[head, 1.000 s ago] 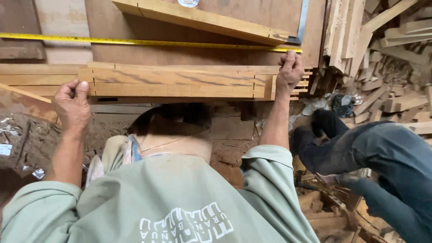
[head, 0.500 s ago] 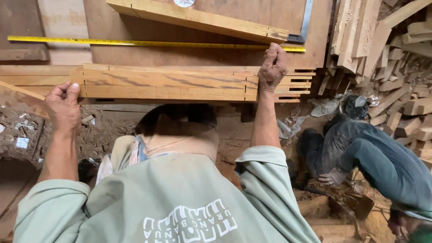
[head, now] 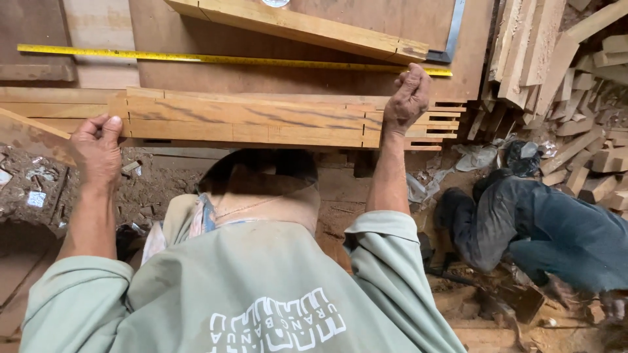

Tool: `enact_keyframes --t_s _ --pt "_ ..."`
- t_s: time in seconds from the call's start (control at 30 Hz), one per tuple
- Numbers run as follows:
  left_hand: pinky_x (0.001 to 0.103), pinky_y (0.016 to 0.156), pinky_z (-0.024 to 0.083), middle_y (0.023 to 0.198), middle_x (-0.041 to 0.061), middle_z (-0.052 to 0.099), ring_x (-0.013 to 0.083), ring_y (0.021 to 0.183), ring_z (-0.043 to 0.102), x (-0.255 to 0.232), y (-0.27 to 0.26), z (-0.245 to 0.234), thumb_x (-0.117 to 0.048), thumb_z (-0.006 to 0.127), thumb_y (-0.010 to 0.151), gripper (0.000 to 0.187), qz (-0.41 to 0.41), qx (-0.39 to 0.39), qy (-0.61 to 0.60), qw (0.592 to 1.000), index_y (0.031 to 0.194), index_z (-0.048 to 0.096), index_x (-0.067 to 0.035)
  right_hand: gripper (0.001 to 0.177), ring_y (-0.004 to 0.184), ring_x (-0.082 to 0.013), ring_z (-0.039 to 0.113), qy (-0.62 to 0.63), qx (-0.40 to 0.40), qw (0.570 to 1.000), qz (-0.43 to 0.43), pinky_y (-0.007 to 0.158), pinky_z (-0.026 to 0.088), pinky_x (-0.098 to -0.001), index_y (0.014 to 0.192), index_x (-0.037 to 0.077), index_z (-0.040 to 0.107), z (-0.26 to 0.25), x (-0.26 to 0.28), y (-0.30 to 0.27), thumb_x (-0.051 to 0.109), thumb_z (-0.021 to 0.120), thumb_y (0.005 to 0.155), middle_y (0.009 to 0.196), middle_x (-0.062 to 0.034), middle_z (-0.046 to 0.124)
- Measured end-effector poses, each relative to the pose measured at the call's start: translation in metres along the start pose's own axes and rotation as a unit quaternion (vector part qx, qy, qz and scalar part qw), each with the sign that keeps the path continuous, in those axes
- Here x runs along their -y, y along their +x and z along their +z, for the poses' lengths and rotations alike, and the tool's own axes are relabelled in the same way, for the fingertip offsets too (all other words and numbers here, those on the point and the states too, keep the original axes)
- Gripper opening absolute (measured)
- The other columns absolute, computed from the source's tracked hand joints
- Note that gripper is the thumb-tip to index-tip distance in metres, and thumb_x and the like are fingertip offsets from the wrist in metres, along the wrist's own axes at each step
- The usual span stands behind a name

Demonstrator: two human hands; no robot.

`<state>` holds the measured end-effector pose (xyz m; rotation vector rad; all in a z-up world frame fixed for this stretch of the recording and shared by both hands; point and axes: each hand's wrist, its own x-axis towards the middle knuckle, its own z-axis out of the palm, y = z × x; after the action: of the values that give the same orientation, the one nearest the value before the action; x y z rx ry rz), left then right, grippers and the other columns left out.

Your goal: Measuring wooden boards with a tape measure and marking them with a pencil and a square for cutting.

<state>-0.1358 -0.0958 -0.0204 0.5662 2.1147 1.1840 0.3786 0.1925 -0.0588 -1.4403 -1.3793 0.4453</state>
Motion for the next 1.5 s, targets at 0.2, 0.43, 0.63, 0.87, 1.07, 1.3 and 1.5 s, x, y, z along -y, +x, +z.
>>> enact_keyframes --t_s 0.2,0.43,0.63,0.87,1.07,1.3,1.5 --pt "0.022 0.095 0.065 0.113 0.001 0.07 0.0127 0.106 0.07 -0.003 0.001 0.001 -0.017 0.075 0.107 0.017 -0.008 -0.008 0.004 1.0 0.121 0.067 -0.012 0.034 0.078 -0.0135 0.073 -0.02 -0.005 1.0 -0.019 0.064 0.069 -0.0258 0.116 0.012 0.066 0.008 -0.018 -0.003 0.035 0.041 0.111 0.092 -0.0048 0.072" --pt "0.021 0.091 0.065 0.112 0.003 0.07 0.0132 0.104 0.07 0.0 0.0 -0.002 -0.014 0.074 0.109 0.015 0.009 -0.002 0.022 1.0 0.122 0.067 -0.01 0.038 0.067 -0.0113 0.066 0.023 -0.044 0.996 0.069 0.061 0.061 -0.0232 0.108 0.012 0.069 0.003 0.014 0.001 0.038 0.042 0.107 0.078 -0.0014 0.068" --pt "0.018 0.089 0.066 0.111 0.0 0.071 0.0102 0.101 0.071 -0.01 -0.004 0.002 -0.013 0.075 0.107 0.015 -0.012 -0.006 0.002 1.0 0.121 0.068 -0.011 0.034 0.067 -0.01 0.069 0.011 -0.02 0.999 0.03 0.058 0.064 -0.0221 0.111 0.013 0.069 0.004 0.008 0.001 0.037 0.044 0.108 0.082 -0.0008 0.069" --pt "0.025 0.088 0.059 0.106 0.001 0.07 0.0112 0.098 0.066 0.054 0.025 0.005 -0.019 0.074 0.109 0.013 0.071 -0.01 0.029 0.997 0.117 0.07 -0.009 0.032 0.064 -0.0096 0.064 0.109 -0.046 0.985 0.128 0.059 0.056 -0.0209 0.1 0.012 0.071 -0.01 -0.007 0.013 0.036 0.049 0.104 0.077 -0.0007 0.065" --pt "0.03 0.085 0.053 0.101 0.003 0.075 0.0132 0.094 0.067 0.041 0.018 0.006 -0.04 0.073 0.097 0.034 0.099 -0.055 0.1 0.989 0.111 0.075 -0.01 0.036 0.079 -0.023 0.055 -0.109 0.184 0.976 -0.036 0.072 0.045 -0.0403 0.097 0.004 0.068 -0.051 -0.007 -0.013 0.031 0.059 0.12 0.085 -0.009 0.061" --pt "0.028 0.056 0.064 0.103 0.012 0.078 0.0195 0.082 0.076 0.022 0.006 0.025 -0.049 0.064 0.098 0.05 0.103 -0.025 0.076 0.992 0.117 0.071 -0.003 0.03 0.091 -0.0273 0.06 -0.194 0.236 0.949 0.083 0.075 0.047 -0.0428 0.111 0.005 0.063 -0.044 0.074 -0.058 0.032 0.051 0.118 0.101 -0.0129 0.064" --pt "0.024 0.043 0.059 0.089 0.013 0.077 0.0181 0.062 0.073 0.023 0.003 0.03 -0.045 0.058 0.103 0.054 0.177 -0.02 0.051 0.983 0.119 0.067 0.005 0.037 0.079 -0.0269 0.06 -0.277 0.144 0.949 0.041 0.066 0.042 -0.0446 0.103 0.011 0.058 -0.033 0.073 -0.069 0.043 0.05 0.12 0.09 -0.0096 0.067"
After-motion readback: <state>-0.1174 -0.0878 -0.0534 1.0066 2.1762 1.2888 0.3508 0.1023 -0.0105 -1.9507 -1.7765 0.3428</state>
